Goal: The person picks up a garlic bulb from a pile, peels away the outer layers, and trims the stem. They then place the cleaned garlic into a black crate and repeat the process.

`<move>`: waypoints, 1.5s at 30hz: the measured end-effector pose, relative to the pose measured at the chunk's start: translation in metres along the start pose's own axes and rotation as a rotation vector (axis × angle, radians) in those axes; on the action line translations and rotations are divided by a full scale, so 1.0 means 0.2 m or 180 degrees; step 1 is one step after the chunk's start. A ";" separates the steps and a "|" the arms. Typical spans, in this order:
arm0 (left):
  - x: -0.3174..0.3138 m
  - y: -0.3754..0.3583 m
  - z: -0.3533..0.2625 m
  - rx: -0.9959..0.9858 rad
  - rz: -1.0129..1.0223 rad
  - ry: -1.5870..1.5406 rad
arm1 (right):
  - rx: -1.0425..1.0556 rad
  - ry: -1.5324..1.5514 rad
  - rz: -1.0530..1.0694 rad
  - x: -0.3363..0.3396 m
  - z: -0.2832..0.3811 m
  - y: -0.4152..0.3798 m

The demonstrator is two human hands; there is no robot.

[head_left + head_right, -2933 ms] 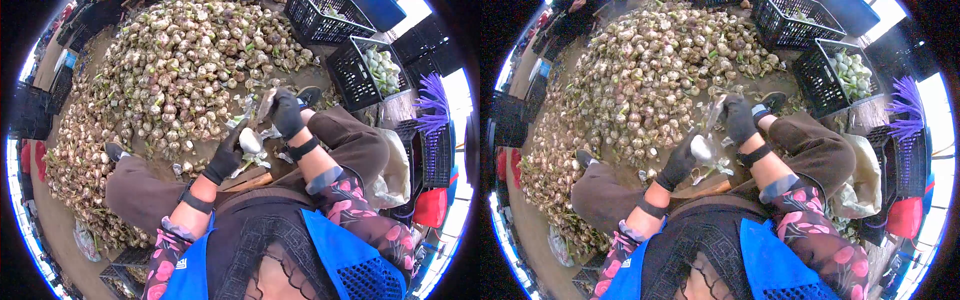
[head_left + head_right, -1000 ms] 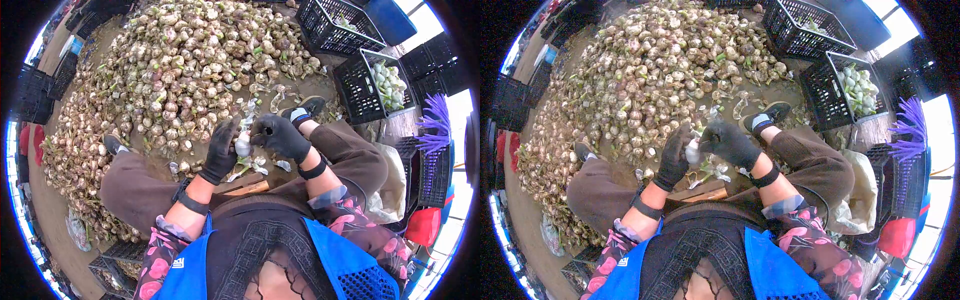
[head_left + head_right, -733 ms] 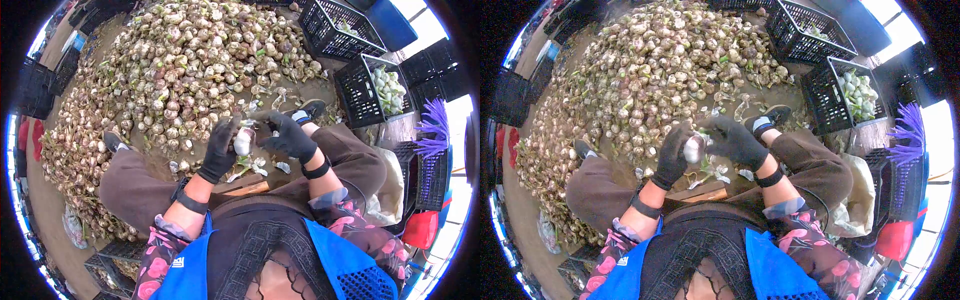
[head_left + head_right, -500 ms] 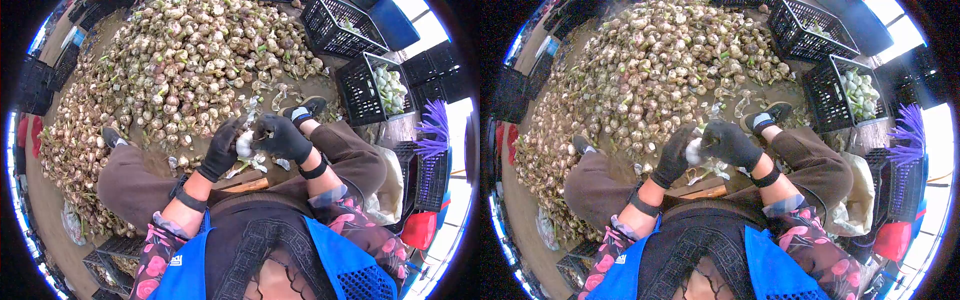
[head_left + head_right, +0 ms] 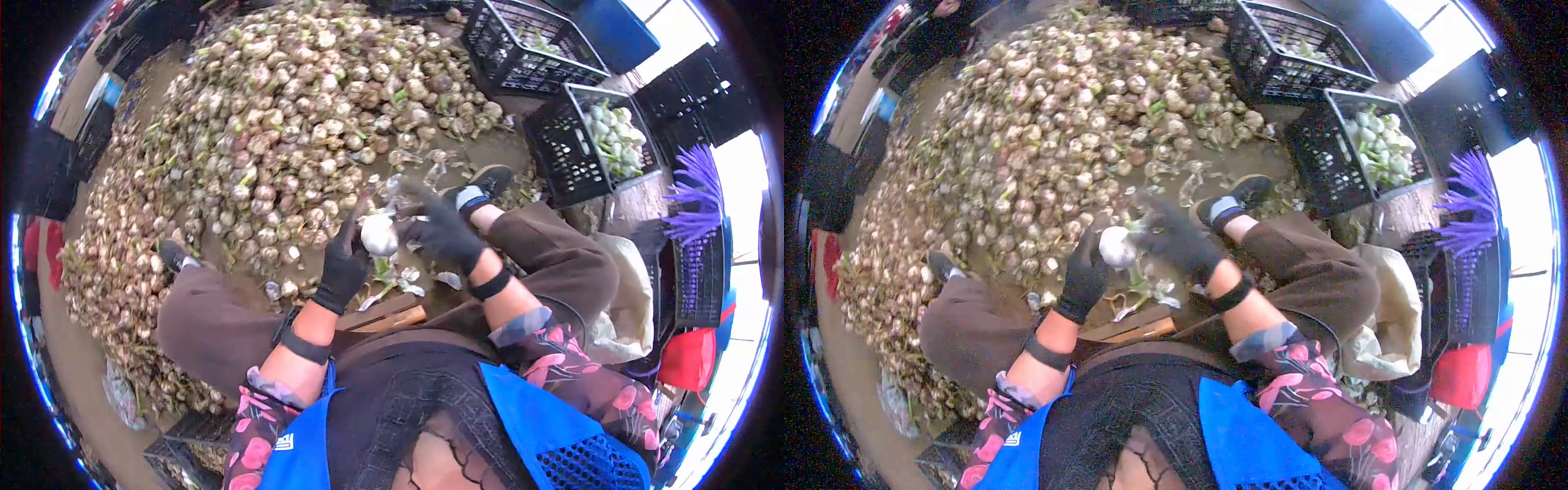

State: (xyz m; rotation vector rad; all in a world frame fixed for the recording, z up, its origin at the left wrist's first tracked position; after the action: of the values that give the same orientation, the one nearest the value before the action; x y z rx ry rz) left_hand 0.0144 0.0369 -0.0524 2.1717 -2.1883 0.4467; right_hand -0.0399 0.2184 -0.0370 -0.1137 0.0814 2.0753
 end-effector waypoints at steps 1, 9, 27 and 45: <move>-0.04 -0.02 -0.02 -0.0263 0.0076 0.0151 | 0.0811 -0.0415 0.0428 -0.04 -0.28 -0.04; -0.09 -0.01 0.14 0.0280 0.0870 0.0979 | 0.0536 -0.0168 -0.1364 0.90 0.44 -0.08; 0.11 0.07 0.48 0.1744 0.0585 0.1217 | -0.1303 -0.4941 -0.0584 1.82 -0.75 1.06; 0.06 0.07 0.70 0.1304 0.1262 0.1253 | -0.0269 -0.4507 -0.0432 1.58 -0.87 1.69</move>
State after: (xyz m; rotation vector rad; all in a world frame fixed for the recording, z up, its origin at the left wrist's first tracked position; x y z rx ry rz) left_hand 0.0264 -0.0064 -0.1867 1.5725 -2.4334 1.3137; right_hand -0.4801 0.3109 -0.2425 1.2361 -0.8370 1.6062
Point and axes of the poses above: each hand's wrist, its own y-axis towards the middle knuckle, its own x-axis out of the back of the hand, z = x × y, the point moved 3 cm from there along y, towards the middle knuckle, and after that the axes turned 14 degrees about x, right-handed, at the moved point
